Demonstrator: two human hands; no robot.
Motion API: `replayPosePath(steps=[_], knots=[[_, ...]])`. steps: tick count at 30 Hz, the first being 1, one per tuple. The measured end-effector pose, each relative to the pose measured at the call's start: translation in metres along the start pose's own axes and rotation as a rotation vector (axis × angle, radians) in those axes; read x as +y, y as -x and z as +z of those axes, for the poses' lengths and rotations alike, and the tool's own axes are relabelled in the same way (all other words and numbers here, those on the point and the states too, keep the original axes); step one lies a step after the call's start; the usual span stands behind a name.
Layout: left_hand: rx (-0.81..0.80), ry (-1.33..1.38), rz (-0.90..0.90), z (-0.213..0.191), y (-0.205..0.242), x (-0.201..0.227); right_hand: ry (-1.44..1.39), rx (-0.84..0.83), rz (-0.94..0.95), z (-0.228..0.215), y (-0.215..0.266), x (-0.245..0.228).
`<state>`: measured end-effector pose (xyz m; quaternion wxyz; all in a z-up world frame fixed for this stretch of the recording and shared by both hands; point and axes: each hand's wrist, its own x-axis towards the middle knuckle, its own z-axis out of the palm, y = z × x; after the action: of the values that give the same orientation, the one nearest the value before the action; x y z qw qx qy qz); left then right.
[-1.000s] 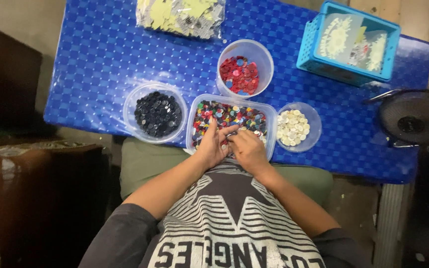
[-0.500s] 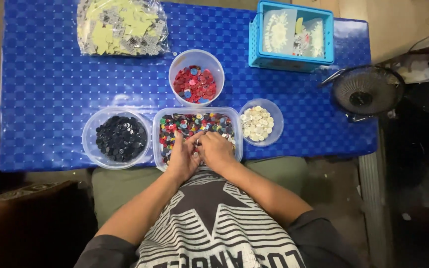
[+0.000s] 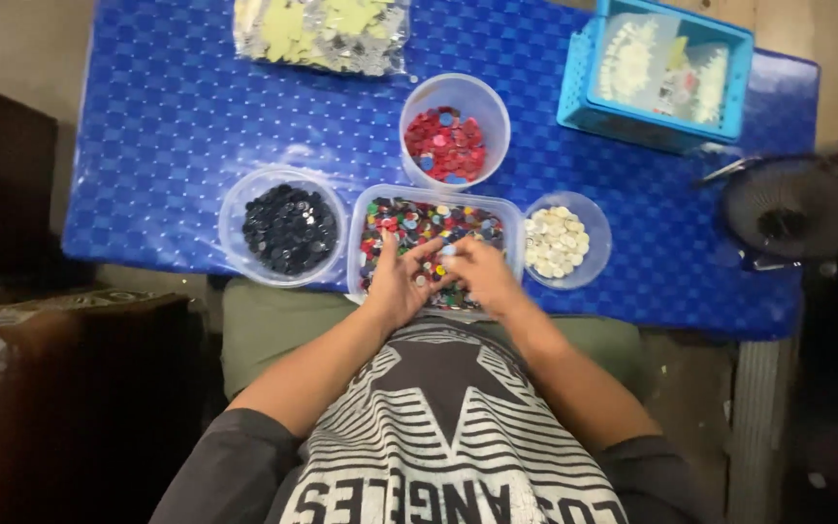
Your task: Sorting a mixture of colored buttons from a central container into separate bowls for red, white, and black buttons.
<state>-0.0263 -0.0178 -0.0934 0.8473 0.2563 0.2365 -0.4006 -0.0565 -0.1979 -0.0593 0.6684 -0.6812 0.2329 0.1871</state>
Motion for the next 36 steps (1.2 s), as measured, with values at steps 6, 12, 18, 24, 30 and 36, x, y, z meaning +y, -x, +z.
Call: replayPosePath(steps=[6, 12, 18, 24, 30, 36], knots=[[0.014, 0.032, -0.011, 0.026, 0.019, 0.013, -0.525, -0.162, 0.061, 0.001, 0.011, -0.024], [0.008, 0.066, -0.003, 0.020, 0.017, 0.011, -0.580, -0.257, 0.133, 0.000, 0.007, -0.019], [-0.005, 0.014, -0.006, 0.011, 0.008, 0.008, -0.602, -0.101, 0.190, -0.010, 0.009, 0.000], [0.007, 0.004, -0.023, 0.014, 0.012, 0.010, -0.611, -0.090, 0.178, -0.019, 0.012, 0.014], [0.021, 0.002, -0.032, 0.003, 0.004, 0.008, -0.663, -0.170, 0.075, -0.017, 0.014, 0.011], [0.044, -0.014, -0.041, 0.009, 0.011, 0.013, -0.735, -0.049, 0.146, -0.011, 0.011, -0.007]])
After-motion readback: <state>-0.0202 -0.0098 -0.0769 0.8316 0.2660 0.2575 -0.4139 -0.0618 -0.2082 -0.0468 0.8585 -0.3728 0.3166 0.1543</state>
